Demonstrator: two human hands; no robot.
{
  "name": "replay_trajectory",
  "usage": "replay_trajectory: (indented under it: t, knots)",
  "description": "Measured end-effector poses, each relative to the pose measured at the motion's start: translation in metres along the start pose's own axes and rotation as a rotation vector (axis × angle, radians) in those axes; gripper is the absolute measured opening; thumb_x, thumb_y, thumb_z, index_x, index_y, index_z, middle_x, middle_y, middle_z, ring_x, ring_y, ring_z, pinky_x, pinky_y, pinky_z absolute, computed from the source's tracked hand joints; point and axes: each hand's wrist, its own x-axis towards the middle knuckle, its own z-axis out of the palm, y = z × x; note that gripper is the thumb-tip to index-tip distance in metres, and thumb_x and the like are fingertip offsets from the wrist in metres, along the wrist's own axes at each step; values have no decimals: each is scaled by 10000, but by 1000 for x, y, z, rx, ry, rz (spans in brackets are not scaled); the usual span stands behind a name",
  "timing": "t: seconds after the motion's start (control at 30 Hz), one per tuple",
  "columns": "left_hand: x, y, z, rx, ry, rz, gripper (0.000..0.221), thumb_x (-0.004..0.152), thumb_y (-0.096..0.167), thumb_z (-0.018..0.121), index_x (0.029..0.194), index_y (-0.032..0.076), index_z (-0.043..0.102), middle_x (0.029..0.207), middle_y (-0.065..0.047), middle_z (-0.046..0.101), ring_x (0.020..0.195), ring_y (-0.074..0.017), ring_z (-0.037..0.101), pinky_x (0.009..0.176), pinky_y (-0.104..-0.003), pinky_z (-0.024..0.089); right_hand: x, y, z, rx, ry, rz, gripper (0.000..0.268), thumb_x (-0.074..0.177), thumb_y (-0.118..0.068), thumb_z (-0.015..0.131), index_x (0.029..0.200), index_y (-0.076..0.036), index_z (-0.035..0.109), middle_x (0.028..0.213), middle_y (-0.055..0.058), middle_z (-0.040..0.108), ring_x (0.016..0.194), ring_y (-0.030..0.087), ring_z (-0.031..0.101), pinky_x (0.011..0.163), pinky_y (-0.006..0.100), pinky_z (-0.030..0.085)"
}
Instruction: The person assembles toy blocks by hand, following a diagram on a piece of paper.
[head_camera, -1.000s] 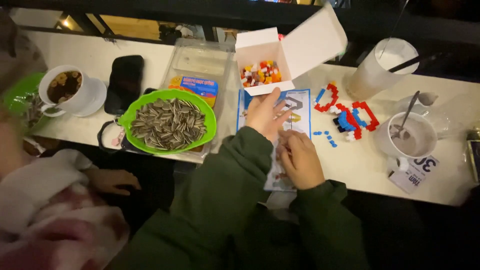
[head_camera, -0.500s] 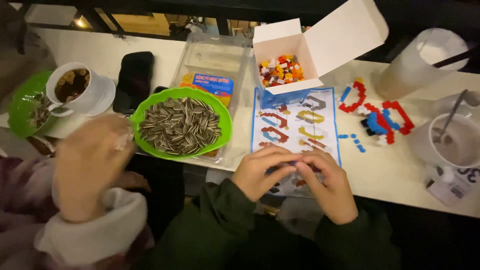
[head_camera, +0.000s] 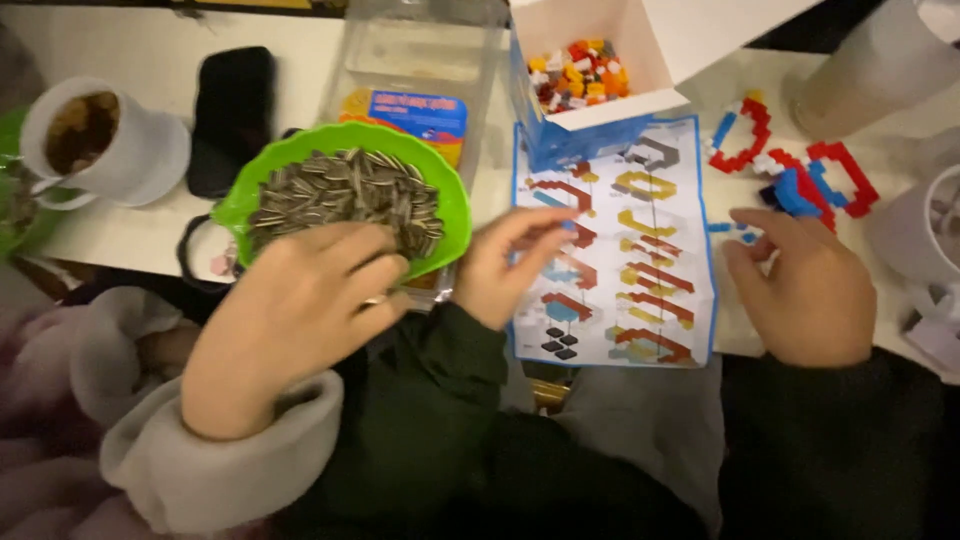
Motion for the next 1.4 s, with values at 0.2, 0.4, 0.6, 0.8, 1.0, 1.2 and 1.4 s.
replay_trajectory:
  t: [0.2, 0.4, 0.6, 0.8, 1.0, 1.2, 1.4]
  knots:
    - [0, -17, 3, -55, 29, -126, 191, 914, 177, 664, 1080, 87, 689, 1046, -67, 714, 956, -157, 688, 848, -271, 561, 16, -10, -6, -215, -240, 153, 326, 972, -390, 509, 1275, -365, 627, 1052, 22, 636, 812, 284, 675, 580, 441, 534]
    - [-2, -14, 5, 4, 12, -7, 149, 885, 150, 700, 1010, 68, 694, 1002, -107, 692, 917, -196, 690, 828, -289, 593, 28, 2, 14, -417, -193, -5, 263, 998, -360, 519, 1205, -334, 680, 1075, -8, 688, 748, 222, 714, 525, 360, 564]
    - [-2, -10, 3, 50, -42, -10, 208, 889, 105, 694, 1086, 42, 688, 1068, -136, 711, 976, -209, 698, 876, -293, 592, 17, -10, -9, 113, 106, -197, 174, 1011, -137, 746, 1140, -24, 718, 905, 90, 642, 680, 202, 573, 642, 347, 451]
    - [0, -10, 6, 68, -8, -57, 177, 871, 64, 713, 1047, 72, 718, 1059, -106, 731, 953, -149, 699, 864, -260, 563, 19, -108, -13, 887, -102, 128, 107, 867, -99, 705, 928, -18, 670, 904, 96, 750, 646, 101, 656, 649, 237, 594]
    - [-4, -14, 9, 117, -2, -50, 203, 882, 27, 659, 1064, 79, 732, 930, -112, 723, 831, -202, 689, 750, -320, 567, 33, -85, 48, 958, -51, 58, 228, 843, 72, 652, 1047, -21, 691, 829, 164, 704, 731, 218, 705, 552, 306, 563]
    - [-8, -21, 13, 281, 70, 1, 221, 833, 45, 697, 1033, 135, 731, 885, -53, 721, 805, -226, 708, 676, -323, 570, 42, -89, 54, 302, -2, -246, 241, 896, -51, 613, 1064, -166, 741, 791, 73, 654, 686, 255, 672, 586, 354, 548]
    - [-5, -24, 11, 231, 98, 18, 215, 828, 52, 697, 1007, 165, 735, 872, -23, 720, 814, -195, 708, 720, -303, 568, 45, -95, 52, 229, -79, -288, 246, 912, -42, 600, 1099, -155, 715, 815, 99, 641, 696, 293, 658, 599, 356, 535]
